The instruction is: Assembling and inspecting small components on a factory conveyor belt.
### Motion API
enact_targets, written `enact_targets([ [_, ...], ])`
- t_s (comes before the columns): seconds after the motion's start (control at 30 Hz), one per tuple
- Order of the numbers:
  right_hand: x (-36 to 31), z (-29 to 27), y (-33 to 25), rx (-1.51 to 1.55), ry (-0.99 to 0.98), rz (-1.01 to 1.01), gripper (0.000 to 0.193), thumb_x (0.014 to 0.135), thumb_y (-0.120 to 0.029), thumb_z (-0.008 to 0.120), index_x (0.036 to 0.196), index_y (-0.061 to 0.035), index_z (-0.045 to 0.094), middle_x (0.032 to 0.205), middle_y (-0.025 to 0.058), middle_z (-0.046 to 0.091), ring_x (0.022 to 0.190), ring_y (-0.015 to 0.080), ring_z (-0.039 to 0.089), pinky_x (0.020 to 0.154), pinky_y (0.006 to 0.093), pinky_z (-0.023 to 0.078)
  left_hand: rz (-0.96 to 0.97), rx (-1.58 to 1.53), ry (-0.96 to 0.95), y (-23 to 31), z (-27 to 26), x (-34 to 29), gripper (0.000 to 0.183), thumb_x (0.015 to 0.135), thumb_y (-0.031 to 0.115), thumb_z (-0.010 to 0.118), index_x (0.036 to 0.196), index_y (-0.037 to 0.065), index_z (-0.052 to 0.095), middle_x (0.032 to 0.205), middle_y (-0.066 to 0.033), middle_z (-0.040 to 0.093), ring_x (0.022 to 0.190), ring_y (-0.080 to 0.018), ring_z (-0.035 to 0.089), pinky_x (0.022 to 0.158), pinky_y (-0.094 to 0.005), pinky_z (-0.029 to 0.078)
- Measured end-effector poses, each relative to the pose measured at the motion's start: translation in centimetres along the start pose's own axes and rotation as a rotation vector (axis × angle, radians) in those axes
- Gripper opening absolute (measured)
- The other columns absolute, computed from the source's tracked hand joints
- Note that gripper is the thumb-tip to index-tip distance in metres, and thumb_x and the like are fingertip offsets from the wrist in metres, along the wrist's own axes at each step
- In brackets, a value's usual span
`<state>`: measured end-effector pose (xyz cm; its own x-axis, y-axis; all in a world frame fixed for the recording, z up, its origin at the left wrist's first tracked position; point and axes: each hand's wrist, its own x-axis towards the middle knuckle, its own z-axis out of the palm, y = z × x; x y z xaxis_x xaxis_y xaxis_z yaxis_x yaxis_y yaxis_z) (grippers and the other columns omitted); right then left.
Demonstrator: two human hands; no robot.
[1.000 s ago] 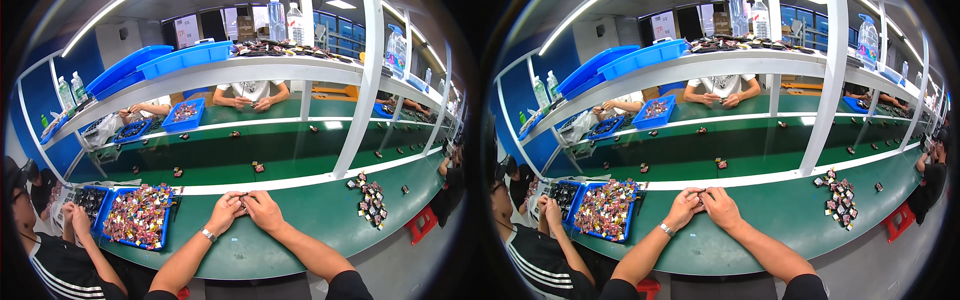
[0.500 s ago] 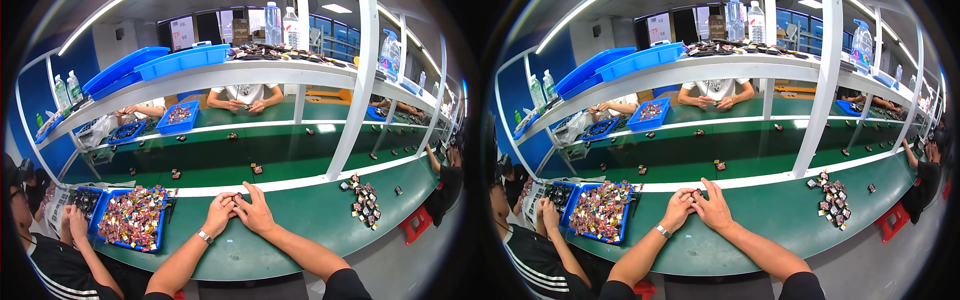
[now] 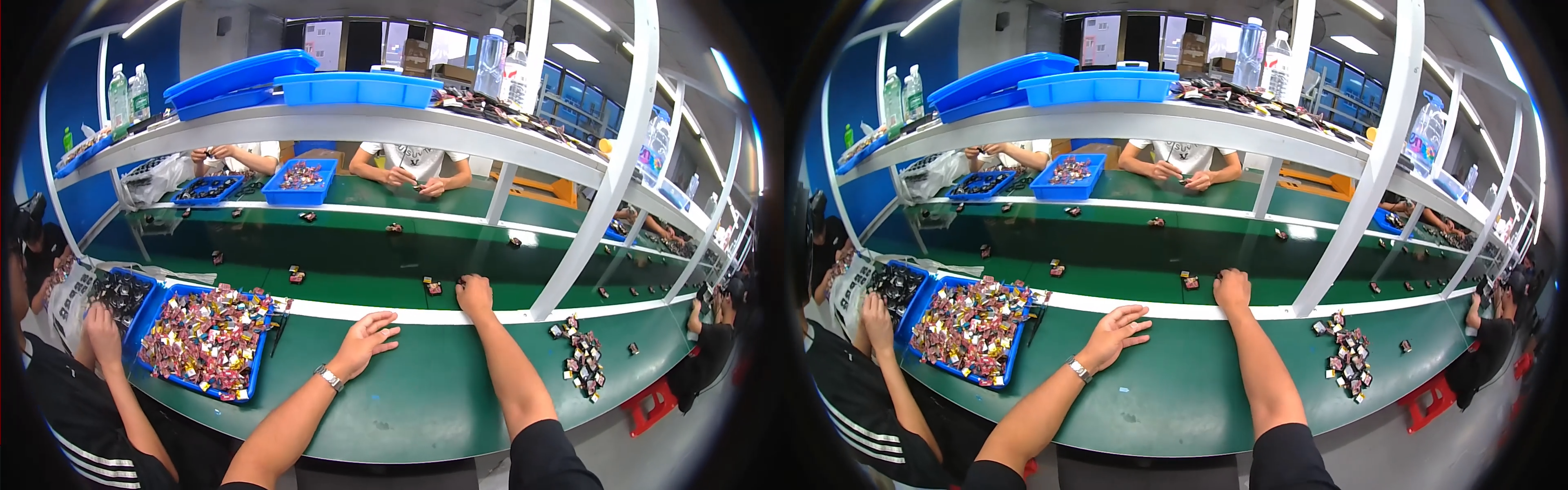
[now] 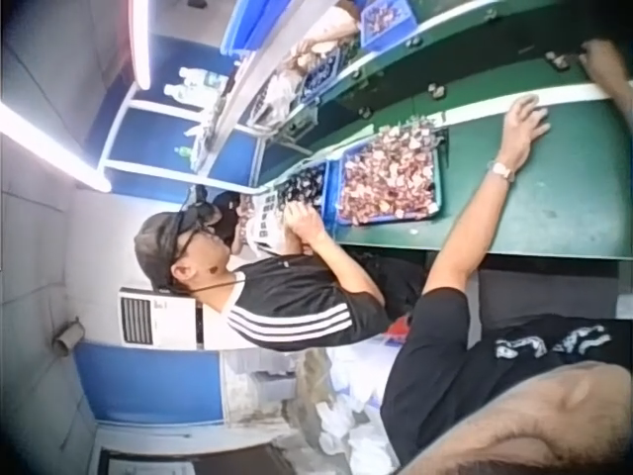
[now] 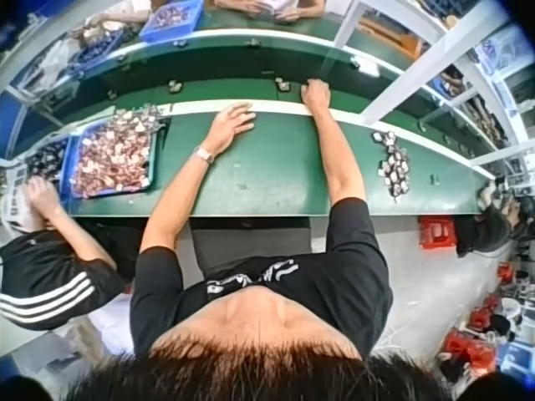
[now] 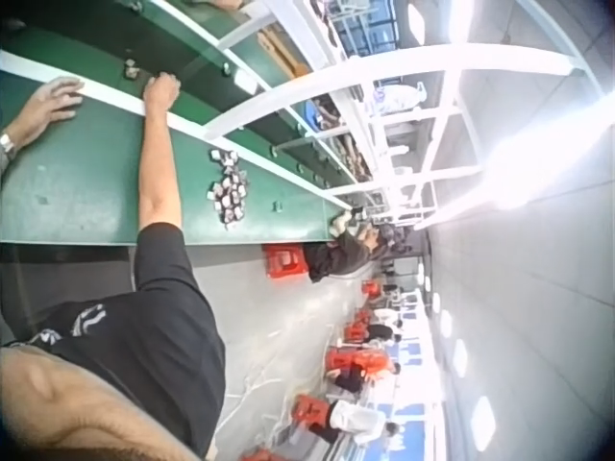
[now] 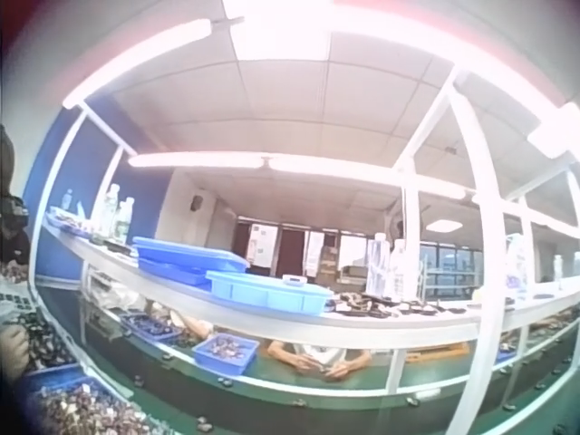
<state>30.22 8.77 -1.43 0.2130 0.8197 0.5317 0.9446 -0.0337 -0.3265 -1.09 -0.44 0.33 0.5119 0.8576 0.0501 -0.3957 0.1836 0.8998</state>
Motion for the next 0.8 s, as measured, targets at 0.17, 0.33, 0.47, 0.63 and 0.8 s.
enact_targets([
  [0.17,-2.4,0.4,-6.7,-0.030,0.154,-0.043,0.052,0.074,-0.036,0.080,0.103,0.0011,0.057,0.094,0.0176,0.059,0.094,0.0368,0.056,0.084,0.0428,0.047,0.018,0.046,-0.010,-0.2,-0.1,-0.3,0.037,0.098,0.005,0.051,0.134,0.000,0.044,0.139,-0.0180,0.048,0.122,-0.0276,0.055,0.098,-0.0391,0.052],
  [0.33,-2.3,0.2,-7.3,0.421,-0.136,0.204,0.051,0.072,-0.017,0.080,0.113,0.0005,0.055,0.106,0.0146,0.064,0.104,0.0336,0.057,0.090,0.0413,0.047,0.037,0.060,0.086,-0.2,-0.3,0.0,0.029,0.100,0.009,0.048,0.127,-0.001,0.048,0.124,-0.0176,0.059,0.104,-0.0240,0.064,0.091,-0.0376,0.055],
  [0.47,-6.9,-4.4,-9.6,0.678,-0.320,-0.232,0.062,0.074,-0.010,0.077,0.129,-0.0047,0.049,0.118,0.0096,0.065,0.111,0.0307,0.055,0.096,0.0409,0.045,-0.007,0.108,0.185,0.4,-1.3,0.0,0.033,0.104,0.021,0.041,0.126,-0.002,0.050,0.110,-0.0140,0.063,0.088,-0.0169,0.064,0.079,-0.0309,0.056],
  [0.63,-10.6,-9.5,-12.8,0.669,-0.471,-0.484,0.061,0.076,-0.008,0.076,0.133,-0.0087,0.052,0.120,0.0101,0.060,0.119,0.0304,0.052,0.101,0.0384,0.044,-0.205,0.087,-0.115,1.8,-1.3,-0.9,0.035,0.104,0.024,0.043,0.126,-0.001,0.053,0.100,-0.0104,0.066,0.084,-0.0162,0.065,0.078,-0.0273,0.056],
  [0.8,-10.9,-9.1,-11.5,0.659,-0.306,-0.554,0.048,0.077,-0.005,0.073,0.123,-0.0114,0.060,0.123,0.0084,0.058,0.116,0.0288,0.053,0.098,0.0385,0.046,-0.168,0.074,-0.105,1.4,0.3,-0.7,0.037,0.103,0.016,0.044,0.136,-0.001,0.046,0.108,-0.0136,0.064,0.094,-0.0222,0.067,0.086,-0.0321,0.057],
])
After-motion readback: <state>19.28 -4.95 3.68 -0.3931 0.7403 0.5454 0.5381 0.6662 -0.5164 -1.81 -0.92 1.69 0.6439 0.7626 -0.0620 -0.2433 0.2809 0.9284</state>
